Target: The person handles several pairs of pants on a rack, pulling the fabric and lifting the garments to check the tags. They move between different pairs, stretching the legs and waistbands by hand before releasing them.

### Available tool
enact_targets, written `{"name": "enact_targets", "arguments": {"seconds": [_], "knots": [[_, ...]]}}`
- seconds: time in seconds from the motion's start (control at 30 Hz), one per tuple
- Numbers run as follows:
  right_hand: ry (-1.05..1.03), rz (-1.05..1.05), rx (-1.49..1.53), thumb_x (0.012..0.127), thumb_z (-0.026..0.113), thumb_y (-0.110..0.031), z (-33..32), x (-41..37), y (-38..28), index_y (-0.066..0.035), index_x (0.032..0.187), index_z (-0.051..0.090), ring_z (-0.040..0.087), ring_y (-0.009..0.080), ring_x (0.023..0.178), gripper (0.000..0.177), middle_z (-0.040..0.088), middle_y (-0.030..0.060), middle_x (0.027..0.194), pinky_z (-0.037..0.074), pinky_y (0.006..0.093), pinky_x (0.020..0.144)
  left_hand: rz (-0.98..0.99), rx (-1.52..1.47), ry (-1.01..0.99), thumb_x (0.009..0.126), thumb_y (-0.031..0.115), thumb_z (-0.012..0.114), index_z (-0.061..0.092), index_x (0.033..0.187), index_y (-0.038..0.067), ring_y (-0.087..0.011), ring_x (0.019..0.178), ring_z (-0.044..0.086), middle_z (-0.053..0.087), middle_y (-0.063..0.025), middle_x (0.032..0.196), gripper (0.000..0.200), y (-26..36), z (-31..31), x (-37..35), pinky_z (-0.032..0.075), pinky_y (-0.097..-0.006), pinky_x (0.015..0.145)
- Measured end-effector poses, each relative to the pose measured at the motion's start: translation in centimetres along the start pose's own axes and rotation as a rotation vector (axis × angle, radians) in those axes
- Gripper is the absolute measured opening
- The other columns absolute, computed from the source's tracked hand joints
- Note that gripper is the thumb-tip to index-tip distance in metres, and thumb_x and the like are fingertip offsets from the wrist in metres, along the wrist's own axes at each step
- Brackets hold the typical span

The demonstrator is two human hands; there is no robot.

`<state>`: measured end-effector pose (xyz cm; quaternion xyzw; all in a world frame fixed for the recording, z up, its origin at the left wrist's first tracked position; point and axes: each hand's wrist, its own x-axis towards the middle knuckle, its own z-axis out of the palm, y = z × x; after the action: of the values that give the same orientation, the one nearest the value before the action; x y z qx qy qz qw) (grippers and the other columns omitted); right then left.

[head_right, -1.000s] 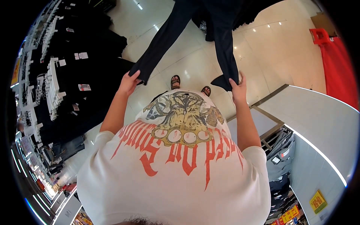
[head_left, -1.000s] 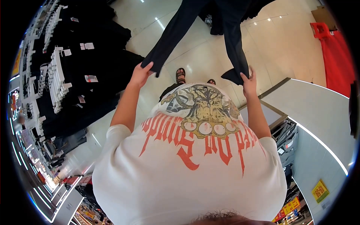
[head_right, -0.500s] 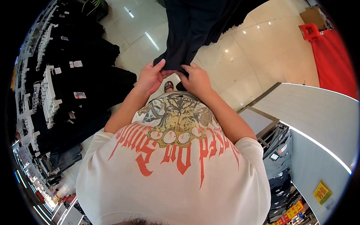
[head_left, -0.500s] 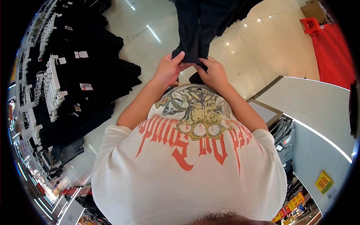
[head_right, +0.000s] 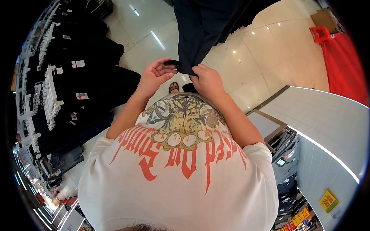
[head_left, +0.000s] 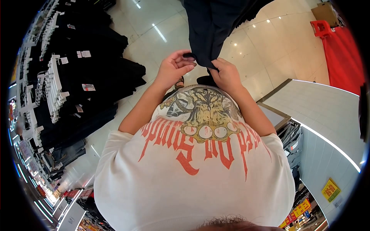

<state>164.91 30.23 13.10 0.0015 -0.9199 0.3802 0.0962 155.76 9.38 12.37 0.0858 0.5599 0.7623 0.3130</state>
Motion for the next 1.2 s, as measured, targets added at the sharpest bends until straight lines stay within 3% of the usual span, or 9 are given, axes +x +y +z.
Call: {"name": "enact_targets", "arguments": {"seconds": [0.17, 0.2, 0.27, 0.33, 0.37, 0.5, 0.73, 0.97, 1.2], "knots": [[-0.023, -0.014, -0.062, 0.083, 0.069, -0.015, -0.3, -0.7, 0.0, -0.004, 0.082, 0.06, 0.061, 0.0391, 0.078, 0.014, 0.058, 0.0151, 0.08, 0.049, 0.0474, 0.065, -0.055, 0.1, -0.036, 0.095, -0.001, 0.064, 0.057, 0.132, -0.004, -0.0186, 0.098, 0.069, 0.07, -0.0112, 0.106, 0.038, -1.0, -0.9, 0.3, 0.054, -0.0297, 0.091], [-0.037, -0.026, -0.096, 0.083, 0.07, -0.017, -0.2, -0.9, 0.4, -0.005, 0.083, 0.061, 0.061, 0.0388, 0.078, 0.014, 0.058, 0.0148, 0.081, 0.049, 0.0476, 0.065, -0.064, 0.136, 0.003, 0.095, 0.004, 0.068, 0.063, 0.125, -0.004, -0.0162, 0.092, 0.07, 0.072, -0.0114, 0.1, 0.032, -1.5, -1.1, 0.5, 0.055, -0.027, 0.08], [-0.048, -0.028, -0.059, 0.082, 0.072, -0.014, -0.5, -1.2, 0.2, -0.004, 0.083, 0.065, 0.062, 0.0386, 0.076, 0.012, 0.06, 0.0154, 0.079, 0.049, 0.0451, 0.064, -0.043, 0.152, 0.023, 0.096, 0.007, 0.067, 0.064, 0.122, -0.005, -0.0156, 0.088, 0.071, 0.073, -0.0103, 0.096, 0.029, -1.5, -1.2, 0.1, 0.055, -0.0258, 0.075], [-0.081, -0.027, -0.062, 0.081, 0.076, -0.016, -0.4, -1.7, 0.5, -0.003, 0.081, 0.065, 0.062, 0.0374, 0.075, 0.017, 0.06, 0.0143, 0.077, 0.049, 0.0446, 0.063, -0.109, 0.179, 0.045, 0.096, 0.006, 0.066, 0.065, 0.12, -0.006, -0.0186, 0.086, 0.071, 0.072, -0.0119, 0.098, 0.027, -1.6, -1.7, 0.0, 0.057, -0.0288, 0.082], [-0.086, -0.026, -0.064, 0.082, 0.077, -0.03, -0.4, -1.8, 0.6, -0.005, 0.075, 0.063, 0.061, 0.0349, 0.072, 0.029, 0.058, 0.0111, 0.076, 0.048, 0.0452, 0.062, -0.131, 0.169, 0.067, 0.096, 0.006, 0.066, 0.066, 0.118, -0.006, -0.0182, 0.085, 0.072, 0.072, -0.0115, 0.095, 0.025, -1.7, -1.7, -0.1, 0.057, -0.0282, 0.081], [-0.144, -0.017, -0.027, 0.082, 0.078, -0.033, -0.4, -2.5, 0.8, -0.004, 0.069, 0.062, 0.06, 0.0328, 0.069, 0.036, 0.056, 0.0109, 0.071, 0.047, 0.0435, 0.06, -0.209, 0.198, 0.042, 0.096, 0.003, 0.064, 0.065, 0.121, -0.006, -0.0183, 0.088, 0.072, 0.073, -0.0128, 0.099, 0.026, -2.2, -2.9, -0.8, 0.057, -0.0279, 0.082], [-0.167, 0.053, 0.064, 0.087, 0.074, -0.03, -0.1, -3.1, 0.9, -0.001, 0.071, 0.063, 0.058, 0.0369, 0.069, 0.035, 0.057, 0.0149, 0.072, 0.046, 0.0446, 0.061, -0.258, 0.212, 0.039, 0.095, 0.003, 0.064, 0.065, 0.12, -0.009, -0.0194, 0.089, 0.073, 0.074, -0.0159, 0.1, 0.027, -2.2, -2.7, -1.6, 0.057, -0.0286, 0.083], [-0.123, -0.008, 0.056, 0.091, 0.07, -0.029, 0.5, -3.4, 1.0, -0.004, 0.071, 0.064, 0.06, 0.036, 0.068, 0.033, 0.058, 0.0128, 0.071, 0.047, 0.0442, 0.061, -0.286, 0.331, 0.079, 0.096, 0.009, 0.067, 0.071, 0.105, -0.009, -0.0192, 0.076, 0.072, 0.073, -0.014, 0.088, 0.021, -3.6, -3.0, -1.6, 0.058, -0.0282, 0.072], [-0.143, 0.015, 0.089, 0.093, 0.066, -0.025, 0.7, -3.5, 1.1, -0.002, 0.072, 0.063, 0.06, 0.0371, 0.069, 0.032, 0.06, 0.015, 0.071, 0.048, 0.045, 0.062, -0.33, 0.272, 0.05, 0.092, 0.007, 0.071, 0.066, 0.114, -0.011, -0.0164, 0.078, 0.072, 0.074, -0.0145, 0.091, 0.029, -4.0, -3.0, -1.9, 0.057, -0.0255, 0.066]]}}
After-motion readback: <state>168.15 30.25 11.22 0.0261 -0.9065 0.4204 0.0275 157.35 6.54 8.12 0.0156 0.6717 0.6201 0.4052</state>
